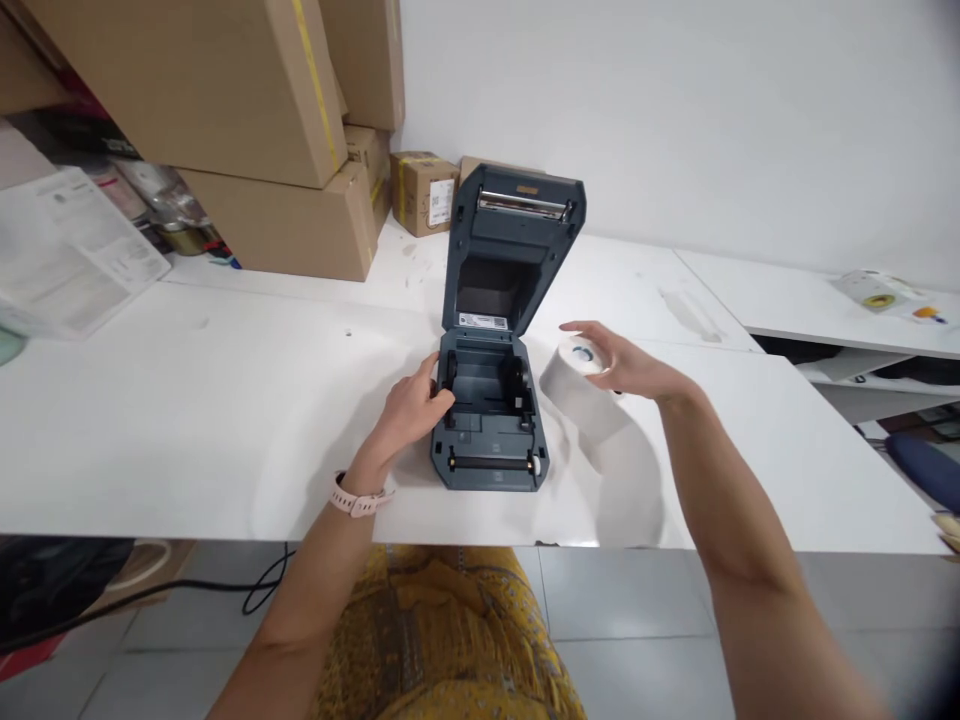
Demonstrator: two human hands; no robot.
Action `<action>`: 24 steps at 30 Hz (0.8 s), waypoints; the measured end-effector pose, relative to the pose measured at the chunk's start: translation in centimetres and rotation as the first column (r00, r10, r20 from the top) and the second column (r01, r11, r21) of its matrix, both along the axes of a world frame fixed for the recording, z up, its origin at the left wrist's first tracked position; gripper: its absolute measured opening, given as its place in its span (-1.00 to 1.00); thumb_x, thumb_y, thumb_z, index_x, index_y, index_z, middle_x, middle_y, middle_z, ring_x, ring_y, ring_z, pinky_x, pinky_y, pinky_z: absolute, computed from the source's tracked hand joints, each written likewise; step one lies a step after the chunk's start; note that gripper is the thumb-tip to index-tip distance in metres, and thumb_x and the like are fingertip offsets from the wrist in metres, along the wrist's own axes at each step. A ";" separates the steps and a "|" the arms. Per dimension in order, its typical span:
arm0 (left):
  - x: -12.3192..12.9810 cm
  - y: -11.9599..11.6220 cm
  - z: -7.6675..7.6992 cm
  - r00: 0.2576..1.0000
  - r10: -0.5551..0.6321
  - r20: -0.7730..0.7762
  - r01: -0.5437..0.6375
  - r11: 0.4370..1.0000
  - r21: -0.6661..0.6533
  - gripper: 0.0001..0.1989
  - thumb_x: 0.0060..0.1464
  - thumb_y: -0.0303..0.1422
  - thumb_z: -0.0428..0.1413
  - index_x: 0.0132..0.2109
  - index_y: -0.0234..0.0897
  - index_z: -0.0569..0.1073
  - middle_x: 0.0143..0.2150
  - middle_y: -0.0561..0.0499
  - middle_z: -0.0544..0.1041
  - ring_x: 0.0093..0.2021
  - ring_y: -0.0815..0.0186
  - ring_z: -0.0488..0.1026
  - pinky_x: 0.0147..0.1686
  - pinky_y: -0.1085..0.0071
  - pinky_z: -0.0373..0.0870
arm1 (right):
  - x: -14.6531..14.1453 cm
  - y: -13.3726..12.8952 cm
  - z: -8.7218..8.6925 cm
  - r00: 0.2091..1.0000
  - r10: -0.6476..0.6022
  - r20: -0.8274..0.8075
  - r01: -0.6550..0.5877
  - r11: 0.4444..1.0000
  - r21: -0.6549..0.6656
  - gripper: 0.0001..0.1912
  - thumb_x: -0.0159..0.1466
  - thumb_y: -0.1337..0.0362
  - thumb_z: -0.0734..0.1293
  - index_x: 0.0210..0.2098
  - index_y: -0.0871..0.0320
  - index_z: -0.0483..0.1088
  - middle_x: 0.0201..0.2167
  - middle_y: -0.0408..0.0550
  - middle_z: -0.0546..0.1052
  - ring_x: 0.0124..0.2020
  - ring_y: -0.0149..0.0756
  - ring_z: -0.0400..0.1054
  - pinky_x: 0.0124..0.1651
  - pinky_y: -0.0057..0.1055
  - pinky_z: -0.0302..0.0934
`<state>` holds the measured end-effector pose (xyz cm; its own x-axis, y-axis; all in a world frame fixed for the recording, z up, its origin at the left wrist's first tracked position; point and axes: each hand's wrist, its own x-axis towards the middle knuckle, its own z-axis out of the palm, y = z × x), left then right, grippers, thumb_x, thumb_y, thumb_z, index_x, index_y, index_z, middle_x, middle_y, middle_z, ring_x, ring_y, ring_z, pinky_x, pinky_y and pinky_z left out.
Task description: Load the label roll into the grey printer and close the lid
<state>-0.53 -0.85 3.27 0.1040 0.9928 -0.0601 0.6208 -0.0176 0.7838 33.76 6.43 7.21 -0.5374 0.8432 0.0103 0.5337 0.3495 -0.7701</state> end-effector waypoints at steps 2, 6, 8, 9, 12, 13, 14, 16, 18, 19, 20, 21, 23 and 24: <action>0.0 0.0 -0.1 1.000 0.003 0.021 -0.003 1.000 -0.002 -0.25 0.09 -0.36 -0.01 0.45 -0.30 0.21 -0.52 0.14 0.38 -0.46 0.26 0.35 -0.37 0.35 0.24 | -0.4 -0.1 -1.7 0.998 -0.041 0.052 0.040 0.999 0.006 -0.20 0.10 0.16 0.50 0.30 -0.01 0.26 0.28 0.09 0.36 0.25 0.07 0.33 0.23 -0.02 0.34; 0.0 0.0 -0.1 1.000 0.004 0.030 -0.004 1.000 -0.011 -0.26 0.09 -0.34 -0.01 0.44 -0.29 0.23 -0.52 0.14 0.39 -0.47 0.28 0.35 -0.40 0.37 0.22 | 0.7 -0.8 -2.6 0.994 -0.109 0.024 0.111 0.991 -0.072 -0.13 0.12 0.08 0.54 0.36 -0.06 0.23 0.31 0.06 0.40 0.31 0.10 0.32 0.37 0.09 0.23; 0.0 0.1 -0.2 1.000 0.014 0.027 -0.013 1.000 -0.011 -0.26 0.09 -0.33 0.00 0.44 -0.29 0.23 -0.53 0.14 0.38 -0.48 0.28 0.34 -0.41 0.37 0.21 | 3.0 -1.6 -2.5 0.979 -0.167 -0.113 0.152 0.980 -0.131 -0.17 0.17 0.02 0.53 0.38 -0.15 0.24 0.36 0.00 0.39 0.39 0.06 0.26 0.44 0.08 0.15; 0.0 0.2 -0.2 0.999 0.017 0.027 -0.016 1.000 -0.008 -0.25 0.09 -0.33 0.00 0.44 -0.28 0.23 -0.53 0.14 0.38 -0.48 0.28 0.34 -0.41 0.37 0.21 | 4.5 -2.1 -2.6 0.958 -0.216 -0.189 0.190 0.971 -0.147 -0.23 0.20 0.02 0.52 0.36 -0.19 0.27 0.37 -0.04 0.40 0.41 0.03 0.25 0.45 0.07 0.13; -0.1 0.3 -0.3 1.000 0.008 0.022 -0.008 1.000 -0.005 -0.24 0.09 -0.32 0.00 0.46 -0.29 0.21 -0.53 0.14 0.39 -0.49 0.28 0.33 -0.42 0.38 0.21 | 8.4 -3.6 -4.2 0.873 -0.369 -0.318 0.324 0.928 -0.186 -0.34 0.19 0.06 0.53 0.26 -0.23 0.38 0.32 -0.09 0.48 0.39 0.01 0.29 0.46 0.09 0.12; -0.1 0.4 -0.3 1.000 0.000 0.018 0.000 1.000 -0.006 -0.24 0.09 -0.32 0.00 0.46 -0.30 0.21 -0.52 0.14 0.39 -0.49 0.29 0.33 -0.42 0.38 0.21 | 9.2 -4.0 -5.1 0.859 -0.400 -0.321 0.346 0.914 -0.211 -0.31 0.16 0.09 0.56 0.25 -0.22 0.38 0.31 -0.09 0.49 0.39 0.00 0.30 0.46 0.09 0.13; -0.1 0.4 -0.4 1.000 -0.006 0.017 0.007 1.000 -0.006 -0.24 0.09 -0.32 0.00 0.45 -0.30 0.22 -0.52 0.13 0.40 -0.49 0.29 0.33 -0.42 0.39 0.21 | 9.6 -4.4 -6.1 0.853 -0.420 -0.310 0.357 0.902 -0.242 -0.27 0.13 0.11 0.58 0.26 -0.21 0.37 0.31 -0.08 0.48 0.38 -0.01 0.31 0.44 0.09 0.15; -0.2 0.4 -0.6 0.999 -0.014 0.029 0.014 1.000 -0.003 -0.25 0.09 -0.32 0.00 0.45 -0.28 0.23 -0.51 0.13 0.40 -0.49 0.30 0.32 -0.43 0.40 0.20 | 9.4 -4.7 -8.2 0.849 -0.451 -0.275 0.365 0.877 -0.313 -0.25 0.08 0.10 0.60 0.23 -0.15 0.38 0.29 -0.02 0.50 0.28 -0.01 0.40 0.35 0.08 0.26; -0.2 0.4 -0.7 0.999 -0.011 0.052 0.011 1.000 0.004 -0.26 0.09 -0.32 0.00 0.44 -0.25 0.24 -0.51 0.14 0.39 -0.49 0.31 0.32 -0.44 0.41 0.19 | 8.4 -4.8 -9.4 0.822 -0.492 -0.286 0.382 0.850 -0.364 -0.35 0.05 0.03 0.61 0.10 -0.04 0.45 0.12 0.02 0.62 0.07 -0.04 0.54 0.17 0.02 0.40; -0.2 0.4 -0.8 0.998 -0.007 0.062 0.007 1.000 0.008 -0.26 0.10 -0.32 0.00 0.44 -0.24 0.24 -0.52 0.15 0.38 -0.50 0.32 0.31 -0.44 0.41 0.19 | 7.8 -4.7 -9.4 0.796 -0.508 -0.328 0.389 0.846 -0.365 -0.40 0.04 -0.01 0.61 0.01 0.00 0.47 -0.02 0.02 0.68 -0.05 -0.07 0.57 0.08 -0.02 0.44; -0.2 0.4 -0.8 0.998 -0.004 0.069 0.003 1.000 0.012 -0.27 0.10 -0.33 0.00 0.44 -0.23 0.24 -0.53 0.16 0.37 -0.50 0.32 0.31 -0.45 0.41 0.19 | 7.3 -4.7 -9.0 0.764 -0.514 -0.390 0.395 0.850 -0.348 -0.44 0.04 -0.05 0.60 -0.06 0.02 0.48 -0.15 -0.01 0.69 -0.14 -0.10 0.58 0.01 -0.08 0.46; -0.2 0.4 -0.8 0.997 -0.003 0.072 0.002 1.000 0.015 -0.27 0.10 -0.33 0.00 0.44 -0.24 0.24 -0.54 0.16 0.35 -0.50 0.32 0.30 -0.45 0.41 0.18 | 6.7 -4.8 -8.2 0.729 -0.510 -0.457 0.400 0.859 -0.320 -0.45 0.03 -0.08 0.60 -0.09 0.02 0.48 -0.23 -0.05 0.68 -0.19 -0.12 0.58 -0.04 -0.13 0.46; -0.2 0.3 -0.6 0.998 -0.010 0.064 0.009 1.000 0.016 -0.27 0.09 -0.33 0.00 0.43 -0.25 0.25 -0.56 0.16 0.33 -0.50 0.31 0.30 -0.44 0.40 0.18 | 5.2 -5.2 -5.4 0.700 -0.434 -0.567 0.364 0.900 -0.241 -0.40 0.03 -0.14 0.59 -0.06 -0.01 0.48 -0.26 -0.08 0.66 -0.20 -0.13 0.58 -0.09 -0.18 0.45; -0.1 0.3 -0.5 0.998 -0.016 0.057 0.015 1.000 0.013 -0.26 0.09 -0.34 -0.01 0.44 -0.27 0.25 -0.56 0.16 0.33 -0.50 0.31 0.30 -0.44 0.40 0.19 | 4.1 -5.5 -3.6 0.718 -0.373 -0.587 0.316 0.927 -0.201 -0.38 0.04 -0.17 0.57 -0.01 -0.03 0.48 -0.24 -0.08 0.65 -0.19 -0.13 0.57 -0.10 -0.20 0.44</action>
<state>-0.66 -0.53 2.76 0.1226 0.9916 -0.0407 0.5750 -0.0375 0.8173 37.89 0.92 3.58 -0.1129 0.9816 0.1540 0.0171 0.1569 -0.9875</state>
